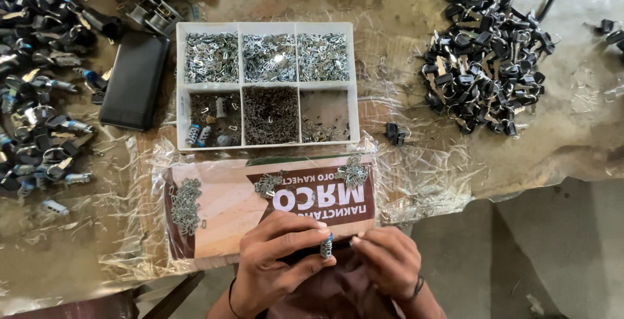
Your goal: The person sits at a workbench covered with piles of small metal and rubber connector parts. They pick a rubber cap and a metal insert, press the insert into the cap by hand, and place the finished connector into a compartment of a plastic sorting tray, repeating the cycle and occasionally reaching into the piles for more parts.
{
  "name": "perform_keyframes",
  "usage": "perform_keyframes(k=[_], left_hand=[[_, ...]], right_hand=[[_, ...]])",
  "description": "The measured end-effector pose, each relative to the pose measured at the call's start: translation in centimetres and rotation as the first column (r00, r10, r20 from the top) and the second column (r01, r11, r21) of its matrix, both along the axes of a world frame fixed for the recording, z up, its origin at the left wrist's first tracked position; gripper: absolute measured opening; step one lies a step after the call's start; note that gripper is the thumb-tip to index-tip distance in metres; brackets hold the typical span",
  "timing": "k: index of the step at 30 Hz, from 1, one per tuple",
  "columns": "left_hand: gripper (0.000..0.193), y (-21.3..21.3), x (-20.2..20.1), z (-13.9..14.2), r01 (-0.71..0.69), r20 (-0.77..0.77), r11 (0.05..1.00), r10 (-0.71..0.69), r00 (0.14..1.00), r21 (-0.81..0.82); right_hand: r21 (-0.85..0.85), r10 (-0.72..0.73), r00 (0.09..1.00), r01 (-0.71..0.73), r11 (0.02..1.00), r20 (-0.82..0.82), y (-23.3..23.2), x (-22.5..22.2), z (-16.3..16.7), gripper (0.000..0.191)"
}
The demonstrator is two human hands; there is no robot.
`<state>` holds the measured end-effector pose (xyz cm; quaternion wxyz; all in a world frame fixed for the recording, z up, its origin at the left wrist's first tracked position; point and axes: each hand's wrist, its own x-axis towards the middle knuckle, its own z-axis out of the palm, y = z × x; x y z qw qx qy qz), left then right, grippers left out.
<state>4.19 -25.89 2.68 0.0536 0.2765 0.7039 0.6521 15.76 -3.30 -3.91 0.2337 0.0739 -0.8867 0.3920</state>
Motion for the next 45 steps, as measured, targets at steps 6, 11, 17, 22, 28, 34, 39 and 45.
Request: perform_keyframes(k=[6, 11, 17, 22, 28, 34, 39, 45], left_hand=[[0.045, 0.1, 0.0, 0.2, 0.011, -0.014, 1.000, -0.011, 1.000, -0.004], [0.044, 0.0, 0.3, 0.1, 0.015, -0.020, 1.000, -0.015, 1.000, -0.022], [0.046, 0.0, 0.9, -0.2, 0.019, 0.035, 1.000, -0.019, 0.999, -0.004], [0.044, 0.1, 1.2, -0.2, 0.003, 0.029, 1.000, -0.003, 1.000, -0.006], [0.043, 0.4, 1.0, -0.3, -0.034, -0.070, 0.998, 0.030, 0.997, -0.061], [0.044, 0.3, 0.9, -0.6, 0.029, -0.040, 0.999, -0.028, 0.999, 0.021], [0.041, -2.0, 1.5, -1.3, -0.050, 0.098, 0.973, 0.028, 0.995, 0.225], [0.043, -8.3, 2.9, -1.2, -0.465, 0.101, 0.871, 0.454, 0.885, 0.158]], right_hand=[[-0.557, -0.169, 0.938, 0.317, 0.767, 0.301, -2.3, -0.3, 2.4, 0.017], [-0.406, -0.053, 0.999, 0.044, 0.913, -0.012, -3.6, -2.0, 5.8, 0.026], [-0.435, 0.026, 0.998, -0.001, 0.900, 0.052, -4.3, -3.0, 7.1, 0.028], [-0.346, -0.038, 0.997, 0.061, 0.936, 0.073, -4.5, -3.0, 7.1, 0.029], [-0.232, 0.010, 0.999, 0.000, 0.973, 0.041, -3.8, -1.9, 5.4, 0.023], [-0.749, 0.216, 0.849, 0.272, 0.604, 0.483, -2.6, -1.3, 4.0, 0.020], [-0.589, 0.264, 0.879, 0.023, 0.808, 0.397, -5.1, -4.7, 4.2, 0.019], [0.254, 0.346, 0.909, -0.400, 0.881, 0.232, -10.8, -9.4, 6.1, 0.043]])
